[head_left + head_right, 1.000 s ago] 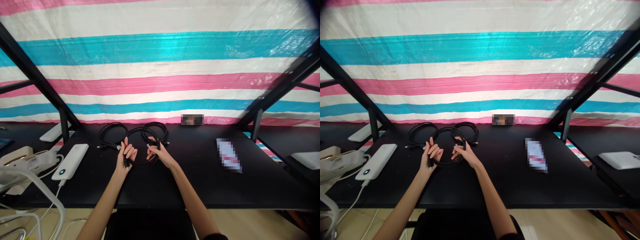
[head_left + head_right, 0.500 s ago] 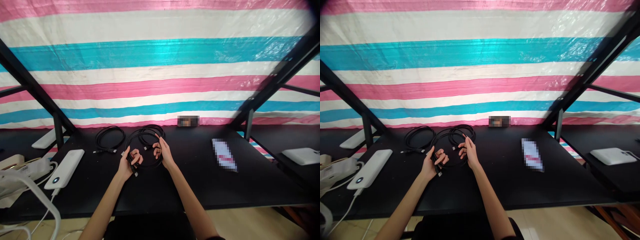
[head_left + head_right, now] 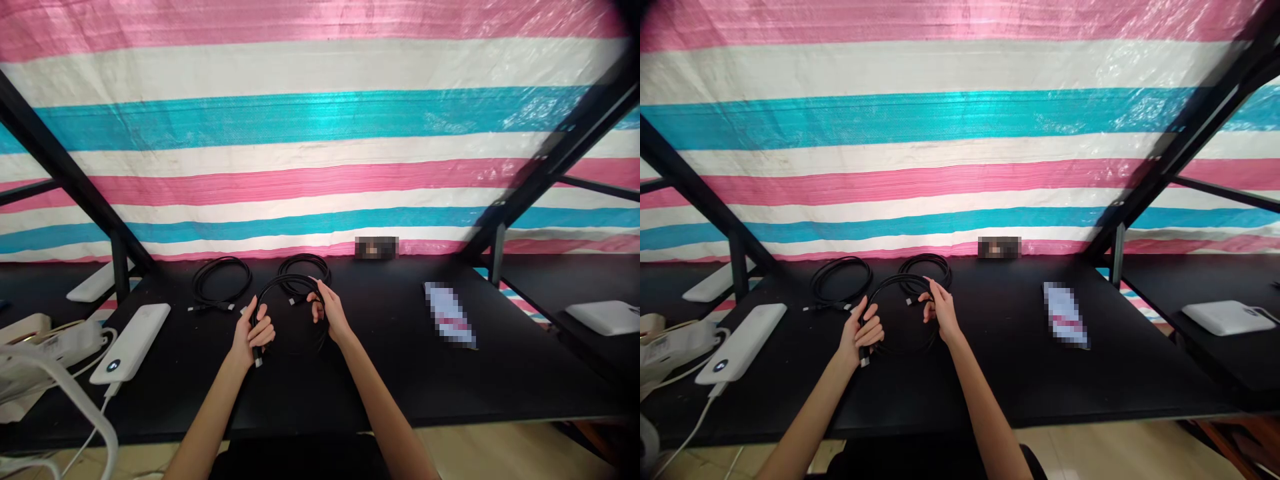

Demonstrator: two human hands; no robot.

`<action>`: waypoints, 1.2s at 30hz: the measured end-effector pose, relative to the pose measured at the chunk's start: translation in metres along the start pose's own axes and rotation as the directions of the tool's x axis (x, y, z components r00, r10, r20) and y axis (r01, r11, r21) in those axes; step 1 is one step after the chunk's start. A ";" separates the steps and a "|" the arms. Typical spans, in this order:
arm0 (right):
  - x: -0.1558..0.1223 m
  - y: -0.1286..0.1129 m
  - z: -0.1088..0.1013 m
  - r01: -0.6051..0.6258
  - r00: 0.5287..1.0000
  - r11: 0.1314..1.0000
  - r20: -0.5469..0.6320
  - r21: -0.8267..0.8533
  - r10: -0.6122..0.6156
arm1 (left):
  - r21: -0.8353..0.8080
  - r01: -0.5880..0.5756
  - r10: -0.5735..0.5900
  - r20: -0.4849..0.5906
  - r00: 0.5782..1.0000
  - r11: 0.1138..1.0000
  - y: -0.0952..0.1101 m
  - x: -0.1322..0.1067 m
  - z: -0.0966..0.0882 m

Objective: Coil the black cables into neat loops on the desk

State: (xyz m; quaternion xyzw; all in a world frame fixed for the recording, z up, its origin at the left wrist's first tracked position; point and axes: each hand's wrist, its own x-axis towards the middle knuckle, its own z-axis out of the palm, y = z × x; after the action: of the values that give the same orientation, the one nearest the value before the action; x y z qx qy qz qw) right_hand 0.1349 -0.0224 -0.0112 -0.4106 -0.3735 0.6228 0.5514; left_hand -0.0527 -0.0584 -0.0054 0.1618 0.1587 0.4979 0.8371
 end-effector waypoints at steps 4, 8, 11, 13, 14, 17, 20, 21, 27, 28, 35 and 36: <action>-0.001 -0.004 -0.003 0.003 1.000 0.997 0.015 -0.083 -0.002 | 0.044 0.142 -0.145 0.061 0.988 0.989 0.004 0.001 -0.007; -0.002 -0.004 -0.003 0.031 0.996 0.970 0.091 -0.240 -0.009 | 0.090 0.227 -0.235 0.096 0.967 0.970 0.007 0.000 -0.010; -0.002 -0.004 -0.003 0.028 0.992 0.963 0.129 -0.268 0.007 | 0.088 0.265 -0.274 0.117 0.955 0.960 0.008 -0.003 -0.012; -0.004 -0.007 -0.003 0.018 0.987 0.966 0.158 -0.257 0.024 | 0.082 0.304 -0.312 0.118 0.943 0.949 0.007 -0.004 -0.013; -0.005 -0.008 -0.004 0.015 0.983 0.966 0.180 -0.259 0.033 | 0.081 0.326 -0.334 0.115 0.936 0.942 0.007 -0.005 -0.013; -0.008 -0.015 -0.007 -0.002 0.962 0.961 0.261 -0.277 0.078 | 0.094 0.357 -0.366 0.104 0.925 0.929 0.006 -0.005 -0.013; -0.010 -0.019 -0.010 -0.024 0.940 0.960 0.322 -0.278 0.117 | 0.134 0.342 -0.358 0.116 0.927 0.930 0.005 -0.003 -0.011; -0.010 -0.019 -0.011 -0.025 0.935 0.958 0.332 -0.287 0.124 | 0.148 0.338 -0.357 0.124 0.926 0.929 0.004 -0.002 -0.009; -0.008 -0.016 -0.012 -0.026 0.914 0.932 0.370 -0.361 0.168 | 0.197 0.321 -0.353 0.157 0.923 0.927 -0.002 0.000 -0.007; -0.008 -0.016 -0.011 -0.024 0.911 0.928 0.374 -0.373 0.174 | 0.201 0.317 -0.350 0.161 0.923 0.927 -0.003 0.000 -0.008; -0.010 -0.014 -0.005 -0.041 0.936 0.948 0.320 -0.314 0.146 | 0.222 0.223 -0.260 0.152 0.954 0.949 -0.008 0.002 -0.011; -0.009 -0.013 -0.005 -0.049 0.944 0.960 0.302 -0.275 0.135 | 0.226 0.208 -0.246 0.155 0.957 0.952 -0.008 0.002 -0.010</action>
State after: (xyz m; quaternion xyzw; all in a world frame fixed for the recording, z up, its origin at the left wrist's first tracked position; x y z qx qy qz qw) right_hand 0.1448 -0.0302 0.0003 -0.3918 -0.5173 0.6508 0.3942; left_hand -0.0500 -0.0594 -0.0180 0.2736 0.1503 0.3618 0.8784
